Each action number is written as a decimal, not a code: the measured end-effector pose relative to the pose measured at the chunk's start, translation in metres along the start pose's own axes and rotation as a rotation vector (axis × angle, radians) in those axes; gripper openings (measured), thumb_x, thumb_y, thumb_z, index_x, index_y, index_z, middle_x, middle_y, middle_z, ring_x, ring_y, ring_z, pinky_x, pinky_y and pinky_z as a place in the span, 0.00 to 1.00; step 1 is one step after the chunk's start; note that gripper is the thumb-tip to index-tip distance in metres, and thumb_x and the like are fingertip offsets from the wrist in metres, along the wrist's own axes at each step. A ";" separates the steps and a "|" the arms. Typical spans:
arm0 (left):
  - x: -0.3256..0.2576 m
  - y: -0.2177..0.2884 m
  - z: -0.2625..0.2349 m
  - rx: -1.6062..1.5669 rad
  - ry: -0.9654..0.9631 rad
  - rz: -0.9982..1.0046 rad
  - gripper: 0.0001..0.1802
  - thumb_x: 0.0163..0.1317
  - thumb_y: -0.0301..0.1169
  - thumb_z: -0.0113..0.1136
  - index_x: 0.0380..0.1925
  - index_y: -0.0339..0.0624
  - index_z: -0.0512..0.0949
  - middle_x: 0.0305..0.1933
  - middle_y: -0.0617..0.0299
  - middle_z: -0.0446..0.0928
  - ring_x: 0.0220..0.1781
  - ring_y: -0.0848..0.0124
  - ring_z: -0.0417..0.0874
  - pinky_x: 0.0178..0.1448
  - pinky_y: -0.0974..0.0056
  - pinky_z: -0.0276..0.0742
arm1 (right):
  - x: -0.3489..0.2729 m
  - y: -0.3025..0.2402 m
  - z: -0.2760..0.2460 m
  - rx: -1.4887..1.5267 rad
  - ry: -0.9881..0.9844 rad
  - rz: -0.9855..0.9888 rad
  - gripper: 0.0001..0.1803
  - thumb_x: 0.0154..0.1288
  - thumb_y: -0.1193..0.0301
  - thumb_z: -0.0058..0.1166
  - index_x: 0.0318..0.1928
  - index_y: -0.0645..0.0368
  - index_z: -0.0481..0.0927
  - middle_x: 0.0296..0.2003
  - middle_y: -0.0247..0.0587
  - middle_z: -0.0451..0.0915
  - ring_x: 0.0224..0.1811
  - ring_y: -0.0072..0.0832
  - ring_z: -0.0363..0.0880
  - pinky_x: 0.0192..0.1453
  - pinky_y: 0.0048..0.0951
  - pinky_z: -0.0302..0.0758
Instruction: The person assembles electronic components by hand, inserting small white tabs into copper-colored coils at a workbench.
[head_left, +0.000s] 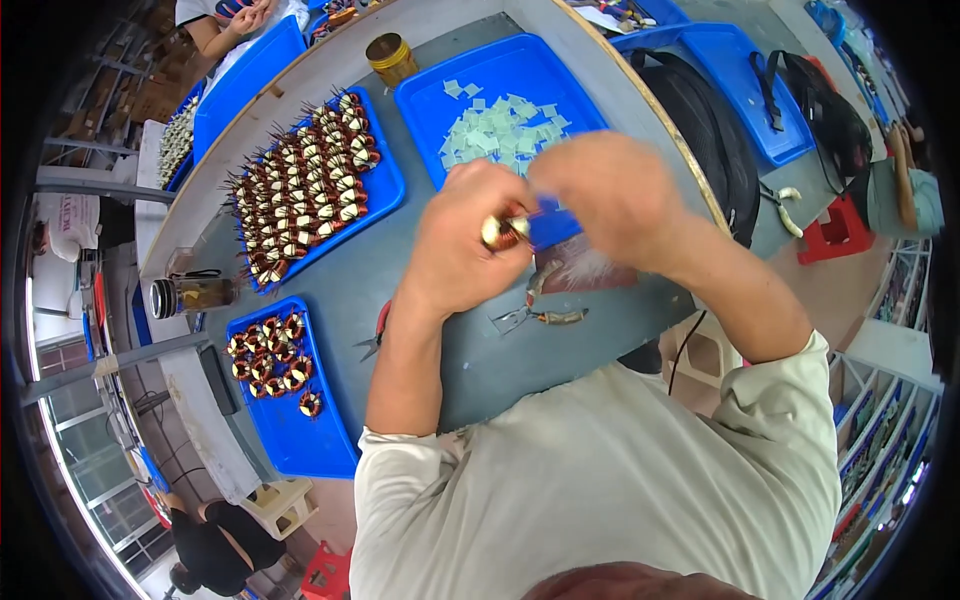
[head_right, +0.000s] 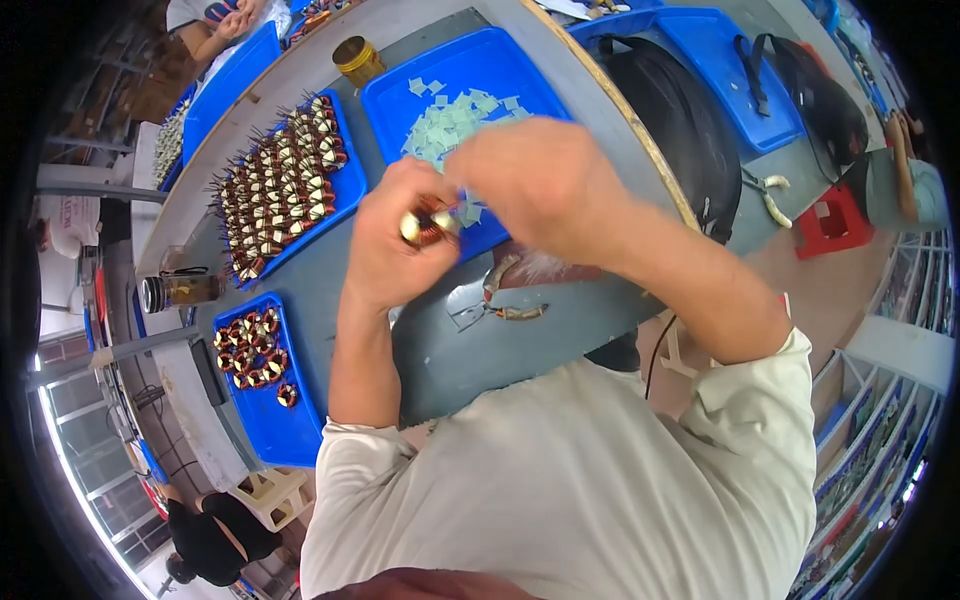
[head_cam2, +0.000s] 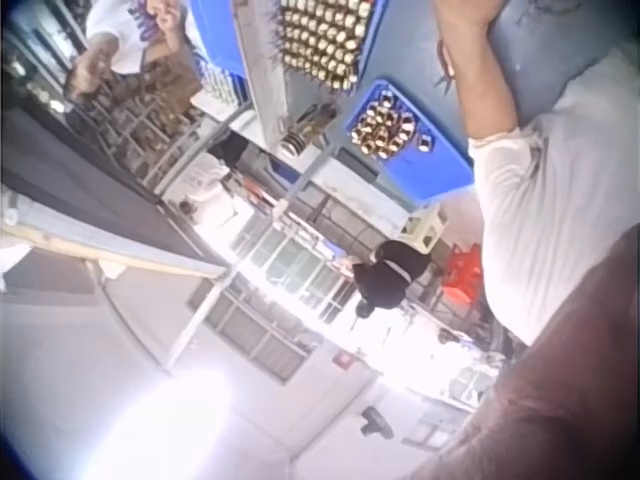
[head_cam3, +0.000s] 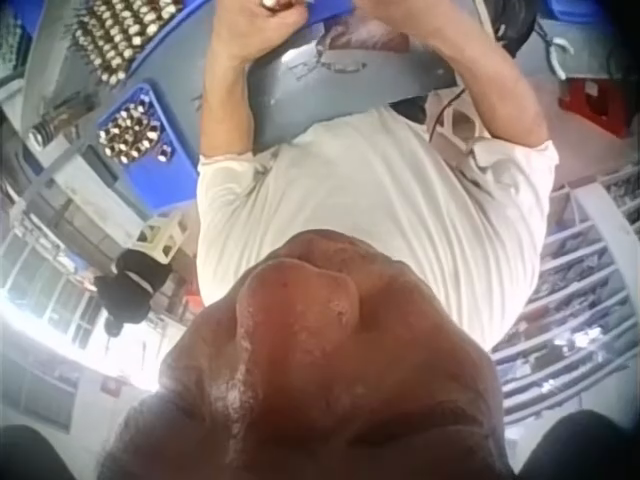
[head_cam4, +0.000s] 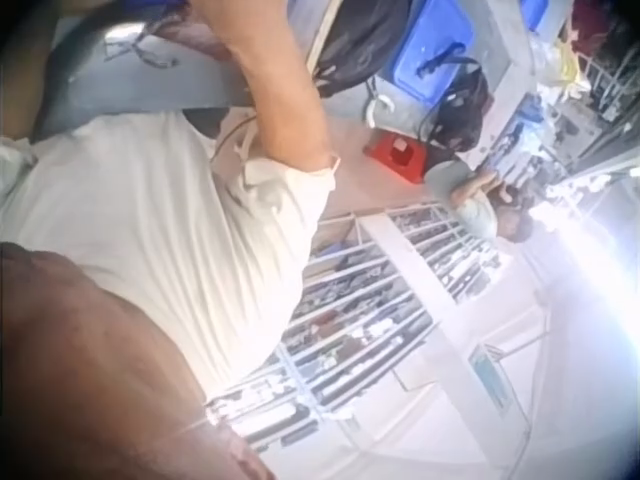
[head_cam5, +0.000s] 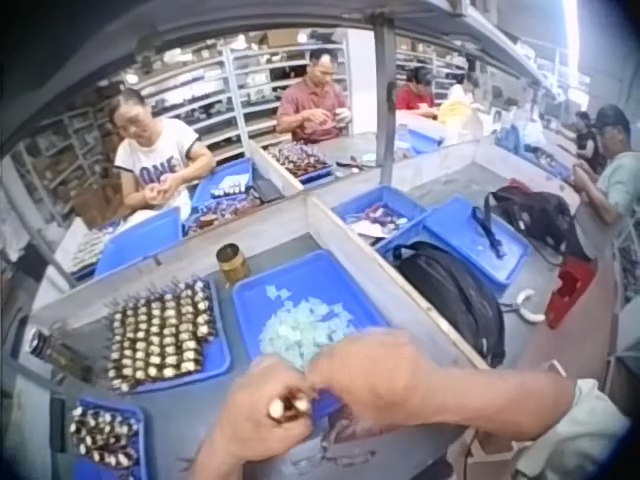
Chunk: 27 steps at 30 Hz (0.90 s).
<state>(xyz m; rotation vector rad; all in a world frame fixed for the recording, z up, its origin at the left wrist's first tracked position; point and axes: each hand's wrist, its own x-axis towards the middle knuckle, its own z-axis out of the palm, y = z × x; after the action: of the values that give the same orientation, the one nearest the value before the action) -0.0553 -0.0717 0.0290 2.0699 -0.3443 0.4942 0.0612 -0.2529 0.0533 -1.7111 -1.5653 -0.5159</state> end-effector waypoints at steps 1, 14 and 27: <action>0.001 0.002 0.002 0.039 -0.070 0.134 0.18 0.42 0.19 0.65 0.36 0.46 0.80 0.35 0.61 0.79 0.42 0.57 0.81 0.54 0.56 0.73 | 0.007 0.005 -0.001 -0.032 0.015 0.047 0.08 0.64 0.76 0.65 0.44 0.61 0.85 0.38 0.43 0.87 0.39 0.42 0.87 0.41 0.37 0.83; -0.025 -0.011 -0.097 0.162 0.720 -0.119 0.32 0.59 0.22 0.72 0.64 0.35 0.72 0.58 0.52 0.77 0.55 0.62 0.83 0.61 0.61 0.79 | 0.009 0.016 -0.017 0.114 -0.366 0.529 0.10 0.70 0.69 0.63 0.42 0.65 0.86 0.39 0.55 0.86 0.42 0.54 0.85 0.46 0.45 0.80; -0.043 0.008 -0.128 0.457 0.961 -0.130 0.28 0.52 0.26 0.79 0.55 0.36 0.80 0.47 0.53 0.82 0.52 0.56 0.80 0.57 0.55 0.77 | 0.001 -0.006 0.007 0.137 -0.576 0.466 0.10 0.69 0.70 0.65 0.41 0.67 0.87 0.38 0.56 0.87 0.40 0.53 0.86 0.44 0.44 0.80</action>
<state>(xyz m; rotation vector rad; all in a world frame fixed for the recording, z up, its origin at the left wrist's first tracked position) -0.1234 0.0359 0.0746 1.9817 0.5096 1.4925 0.0542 -0.2467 0.0510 -2.1387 -1.4445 0.3412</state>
